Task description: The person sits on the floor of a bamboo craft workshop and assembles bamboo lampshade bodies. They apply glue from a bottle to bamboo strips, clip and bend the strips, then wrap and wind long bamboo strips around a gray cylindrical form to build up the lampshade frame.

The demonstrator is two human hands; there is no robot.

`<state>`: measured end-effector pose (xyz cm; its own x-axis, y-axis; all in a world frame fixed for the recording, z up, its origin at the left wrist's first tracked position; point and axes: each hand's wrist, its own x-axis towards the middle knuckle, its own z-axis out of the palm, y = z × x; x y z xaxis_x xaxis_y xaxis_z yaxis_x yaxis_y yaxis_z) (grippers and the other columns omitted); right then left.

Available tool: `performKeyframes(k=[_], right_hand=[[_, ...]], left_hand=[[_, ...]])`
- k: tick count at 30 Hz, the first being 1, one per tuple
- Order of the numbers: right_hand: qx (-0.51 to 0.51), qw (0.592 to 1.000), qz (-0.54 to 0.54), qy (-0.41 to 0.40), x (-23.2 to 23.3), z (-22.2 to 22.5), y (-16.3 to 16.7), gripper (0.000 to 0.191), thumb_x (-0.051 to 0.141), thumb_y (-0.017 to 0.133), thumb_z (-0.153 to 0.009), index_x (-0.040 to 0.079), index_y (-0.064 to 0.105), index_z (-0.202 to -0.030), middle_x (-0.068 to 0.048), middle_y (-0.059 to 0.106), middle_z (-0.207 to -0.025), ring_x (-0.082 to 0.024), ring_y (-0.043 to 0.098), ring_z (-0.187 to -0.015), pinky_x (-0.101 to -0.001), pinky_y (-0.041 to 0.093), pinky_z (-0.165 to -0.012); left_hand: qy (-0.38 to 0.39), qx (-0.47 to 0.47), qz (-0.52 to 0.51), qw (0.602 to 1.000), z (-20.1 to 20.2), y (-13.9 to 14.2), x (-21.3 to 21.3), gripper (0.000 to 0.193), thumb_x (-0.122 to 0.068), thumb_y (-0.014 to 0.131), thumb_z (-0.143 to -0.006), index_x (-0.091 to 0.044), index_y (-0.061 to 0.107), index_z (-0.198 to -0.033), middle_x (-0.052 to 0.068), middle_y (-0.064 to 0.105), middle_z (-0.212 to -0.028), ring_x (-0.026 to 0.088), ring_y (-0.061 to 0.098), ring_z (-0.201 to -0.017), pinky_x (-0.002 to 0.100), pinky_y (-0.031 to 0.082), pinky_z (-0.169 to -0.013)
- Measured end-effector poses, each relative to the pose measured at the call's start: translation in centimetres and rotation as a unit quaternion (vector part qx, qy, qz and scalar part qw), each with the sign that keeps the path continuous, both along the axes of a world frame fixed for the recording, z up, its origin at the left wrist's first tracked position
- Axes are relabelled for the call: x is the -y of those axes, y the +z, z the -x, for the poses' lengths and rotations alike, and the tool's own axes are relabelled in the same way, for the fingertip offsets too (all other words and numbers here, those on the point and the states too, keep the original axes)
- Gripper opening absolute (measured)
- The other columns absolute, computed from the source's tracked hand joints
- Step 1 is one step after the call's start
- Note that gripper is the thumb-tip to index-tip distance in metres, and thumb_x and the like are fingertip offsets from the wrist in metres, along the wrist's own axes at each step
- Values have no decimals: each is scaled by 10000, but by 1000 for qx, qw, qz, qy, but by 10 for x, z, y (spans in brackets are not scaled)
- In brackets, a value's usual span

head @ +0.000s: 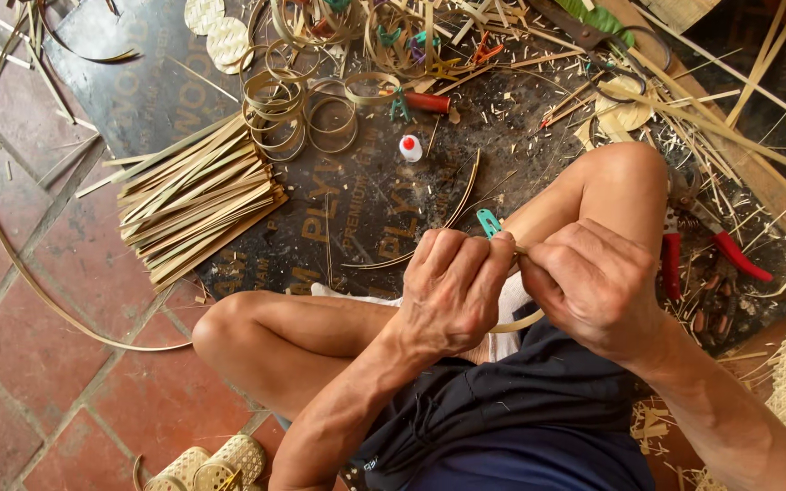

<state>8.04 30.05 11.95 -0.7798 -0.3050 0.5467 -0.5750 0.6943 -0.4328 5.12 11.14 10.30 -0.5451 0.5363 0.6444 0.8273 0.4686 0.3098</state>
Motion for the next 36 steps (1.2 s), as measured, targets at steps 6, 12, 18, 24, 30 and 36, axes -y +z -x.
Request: performKeyframes(k=[6,12,18,24,30,36], right_hand=[[55,996,76,9,-8,-1,-19,138,-39,765,-878,-30,669,-977,-102,651,-866,-217,653,-751,-346,531,-646],[452,716,529,53,-35,-10,-69,373,328,601,-1007,-23,720,-1049,-95,731,-889,-121,673,-677,-256,548,-538],[538,521,638,179,-28,-39,-128,436,345,644,-1078,-49,697,-899,-99,680,-813,-116,581,-594,-215,453,-505],[448,650,605,110,-22,-22,-108,402,353,636,-1045,-43,701,-1066,-117,735,-912,-115,611,-617,-222,505,-536],[142,964,223,41,19,13,-88,371,95,754,-877,-50,633,-1197,-176,682,-1154,-293,688,-1025,-370,585,-846],[25,998,55,-15,30,40,-118,223,22,778,-890,-19,684,-1088,-166,729,-981,-281,736,-811,-368,602,-692]], left_hand=[[15,-6,2,1000,6,-5,0,229,-11,720,-925,58,663,-1136,73,553,-840,225,538,-768,379,436,-690],[2,-10,-35,999,10,-9,16,300,12,781,-919,41,650,-1188,76,606,-927,240,579,-845,389,467,-739],[9,-6,-65,998,6,-10,11,267,36,781,-930,41,654,-1165,87,637,-968,248,593,-846,384,464,-728],[28,36,-95,994,6,-12,23,264,14,781,-913,44,670,-1151,89,635,-911,250,569,-802,385,474,-734],[106,287,-211,928,2,-67,22,140,-61,788,-906,-20,722,-1023,76,677,-850,196,595,-784,323,485,-705],[23,662,-467,586,32,-147,26,239,-179,716,-1037,55,758,-1062,44,706,-921,104,608,-795,255,496,-677]])
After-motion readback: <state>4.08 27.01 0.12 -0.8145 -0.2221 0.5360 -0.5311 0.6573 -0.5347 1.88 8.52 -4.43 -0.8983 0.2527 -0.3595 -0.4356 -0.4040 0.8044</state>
